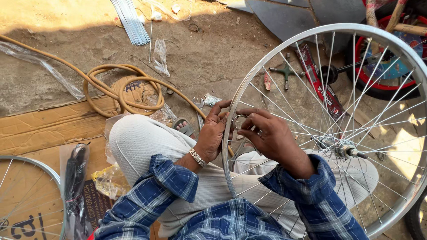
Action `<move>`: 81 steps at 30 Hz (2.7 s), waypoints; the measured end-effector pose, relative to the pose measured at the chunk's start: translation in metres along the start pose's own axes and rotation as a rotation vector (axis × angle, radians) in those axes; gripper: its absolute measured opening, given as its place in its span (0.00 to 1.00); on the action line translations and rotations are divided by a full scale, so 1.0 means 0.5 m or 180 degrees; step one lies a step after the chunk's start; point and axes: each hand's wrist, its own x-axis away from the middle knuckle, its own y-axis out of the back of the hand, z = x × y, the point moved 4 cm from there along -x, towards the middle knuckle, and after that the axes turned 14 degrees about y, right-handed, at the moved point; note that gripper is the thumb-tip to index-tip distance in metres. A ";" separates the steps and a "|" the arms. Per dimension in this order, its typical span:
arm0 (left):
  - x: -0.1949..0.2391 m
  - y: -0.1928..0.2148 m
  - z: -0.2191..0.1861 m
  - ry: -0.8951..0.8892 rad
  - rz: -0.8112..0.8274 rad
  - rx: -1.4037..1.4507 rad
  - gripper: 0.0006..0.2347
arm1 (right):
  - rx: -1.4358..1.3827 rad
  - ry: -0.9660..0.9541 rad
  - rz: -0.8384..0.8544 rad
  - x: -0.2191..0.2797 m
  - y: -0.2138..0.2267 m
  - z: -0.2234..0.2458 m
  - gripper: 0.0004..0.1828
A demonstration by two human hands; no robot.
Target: The person sits on the ground and uses a spoke wrench to tighten the nipples on a bicycle wheel rim. They rotate the wheel periodically to access different spokes and continue adjusting the tension.
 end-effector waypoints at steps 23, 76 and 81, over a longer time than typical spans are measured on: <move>0.008 -0.012 -0.012 -0.0204 0.0037 -0.0446 0.16 | 0.1328 -0.0725 0.0715 -0.004 -0.047 -0.029 0.07; 0.003 -0.027 -0.022 -0.0191 0.0075 -0.0555 0.15 | 0.1885 -0.0704 0.0086 -0.005 -0.031 0.018 0.09; 0.012 -0.033 -0.025 -0.0156 0.0171 -0.0527 0.16 | 0.1251 -0.1676 0.1209 -0.009 -0.024 -0.030 0.16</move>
